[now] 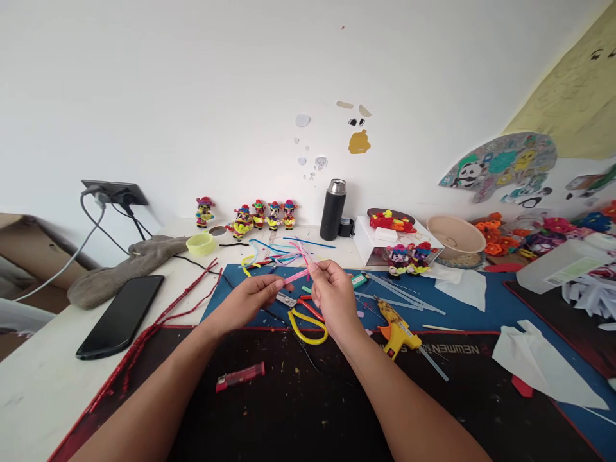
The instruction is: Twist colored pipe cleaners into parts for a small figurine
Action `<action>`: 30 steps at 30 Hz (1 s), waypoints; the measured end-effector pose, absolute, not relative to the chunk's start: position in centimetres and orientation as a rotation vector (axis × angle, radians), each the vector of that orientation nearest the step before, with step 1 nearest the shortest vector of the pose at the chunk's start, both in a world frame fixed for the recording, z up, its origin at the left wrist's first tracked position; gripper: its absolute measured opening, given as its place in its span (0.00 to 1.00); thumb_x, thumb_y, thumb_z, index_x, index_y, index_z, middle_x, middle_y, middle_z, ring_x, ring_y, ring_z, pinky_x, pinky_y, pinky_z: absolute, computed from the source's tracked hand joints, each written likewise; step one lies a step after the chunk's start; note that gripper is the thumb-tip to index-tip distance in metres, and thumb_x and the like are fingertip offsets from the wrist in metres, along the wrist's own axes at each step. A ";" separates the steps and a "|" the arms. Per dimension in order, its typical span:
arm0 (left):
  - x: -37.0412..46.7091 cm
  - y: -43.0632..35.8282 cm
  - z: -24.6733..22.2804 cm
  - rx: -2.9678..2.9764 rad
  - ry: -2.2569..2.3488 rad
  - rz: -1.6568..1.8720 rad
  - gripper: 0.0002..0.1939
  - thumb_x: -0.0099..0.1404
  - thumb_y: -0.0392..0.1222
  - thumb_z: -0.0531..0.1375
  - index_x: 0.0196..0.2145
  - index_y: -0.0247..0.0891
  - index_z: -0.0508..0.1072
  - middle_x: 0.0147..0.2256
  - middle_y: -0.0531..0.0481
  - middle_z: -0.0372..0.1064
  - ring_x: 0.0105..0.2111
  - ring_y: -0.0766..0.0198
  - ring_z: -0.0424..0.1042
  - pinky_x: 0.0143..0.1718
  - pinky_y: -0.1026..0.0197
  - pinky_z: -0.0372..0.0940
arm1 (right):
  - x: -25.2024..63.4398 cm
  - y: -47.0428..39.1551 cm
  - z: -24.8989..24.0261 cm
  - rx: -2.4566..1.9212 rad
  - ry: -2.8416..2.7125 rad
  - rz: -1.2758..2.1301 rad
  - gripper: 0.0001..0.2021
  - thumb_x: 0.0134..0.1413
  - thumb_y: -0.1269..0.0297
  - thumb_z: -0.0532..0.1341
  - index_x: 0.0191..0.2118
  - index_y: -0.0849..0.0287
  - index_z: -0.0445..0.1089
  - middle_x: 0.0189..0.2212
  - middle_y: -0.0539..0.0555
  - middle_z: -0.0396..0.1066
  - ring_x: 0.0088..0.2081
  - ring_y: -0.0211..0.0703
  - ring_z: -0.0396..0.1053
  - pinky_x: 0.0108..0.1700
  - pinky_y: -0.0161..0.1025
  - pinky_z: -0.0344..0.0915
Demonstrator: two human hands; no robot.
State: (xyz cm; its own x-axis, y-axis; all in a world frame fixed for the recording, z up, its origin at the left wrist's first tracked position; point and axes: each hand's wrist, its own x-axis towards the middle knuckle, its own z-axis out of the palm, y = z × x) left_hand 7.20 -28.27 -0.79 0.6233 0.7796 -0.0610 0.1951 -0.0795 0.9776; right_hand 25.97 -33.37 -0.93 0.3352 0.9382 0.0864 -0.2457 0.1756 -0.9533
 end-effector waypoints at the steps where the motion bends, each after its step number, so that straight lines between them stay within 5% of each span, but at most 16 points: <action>1: 7.1 -28.2 -0.8 1.640 0.846 0.591 0.33 0.67 0.71 0.59 0.42 0.34 0.78 0.23 0.58 0.48 0.25 0.66 0.49 0.26 0.63 0.46 | 26.1 -33.3 -1.0 -1.052 -0.827 0.983 0.21 0.54 0.44 0.71 0.32 0.56 0.67 0.14 0.39 0.55 0.14 0.31 0.50 0.16 0.32 0.46; 9: 6.8 -27.9 -0.8 1.616 0.817 0.637 0.31 0.65 0.70 0.61 0.38 0.35 0.77 0.24 0.58 0.50 0.25 0.67 0.50 0.27 0.64 0.48 | 27.1 -33.0 -0.4 -1.030 -0.772 0.977 0.20 0.51 0.46 0.72 0.32 0.55 0.67 0.14 0.39 0.55 0.14 0.31 0.51 0.16 0.31 0.46; 15: 6.7 -27.9 -0.7 1.601 0.822 0.633 0.28 0.65 0.64 0.65 0.46 0.34 0.80 0.25 0.55 0.61 0.28 0.64 0.58 0.31 0.63 0.57 | 27.4 -32.9 -0.3 -0.994 -0.750 0.970 0.21 0.51 0.47 0.73 0.31 0.55 0.66 0.14 0.38 0.55 0.14 0.30 0.50 0.16 0.31 0.44; 19: 6.7 -27.9 -0.3 1.667 0.809 0.601 0.24 0.66 0.59 0.66 0.49 0.38 0.81 0.37 0.48 0.75 0.38 0.57 0.70 0.41 0.59 0.66 | 27.4 -32.8 -0.3 -0.989 -0.748 0.971 0.21 0.51 0.47 0.73 0.31 0.55 0.65 0.14 0.38 0.55 0.14 0.30 0.50 0.16 0.31 0.44; 23: 6.8 -27.8 -0.3 1.766 0.797 0.617 0.24 0.68 0.59 0.64 0.51 0.39 0.82 0.46 0.45 0.78 0.48 0.50 0.73 0.52 0.56 0.67 | 27.4 -32.7 -0.5 -0.985 -0.751 0.967 0.21 0.52 0.46 0.73 0.31 0.55 0.65 0.14 0.38 0.54 0.14 0.30 0.50 0.16 0.30 0.45; 30: 6.5 -27.2 -1.1 1.790 0.916 0.624 0.27 0.66 0.63 0.64 0.50 0.39 0.83 0.45 0.46 0.80 0.46 0.50 0.75 0.49 0.57 0.67 | 27.5 -32.3 -1.4 -0.998 -0.729 0.906 0.20 0.52 0.46 0.72 0.32 0.55 0.67 0.14 0.38 0.53 0.14 0.30 0.50 0.15 0.30 0.43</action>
State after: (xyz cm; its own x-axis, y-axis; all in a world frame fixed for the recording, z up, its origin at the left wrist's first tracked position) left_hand 6.51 -27.19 -1.13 0.5817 0.8134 0.0055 0.3033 -0.2232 0.9264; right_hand 27.46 -32.27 -1.42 0.4462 0.8888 0.1049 -0.2929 0.2558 -0.9213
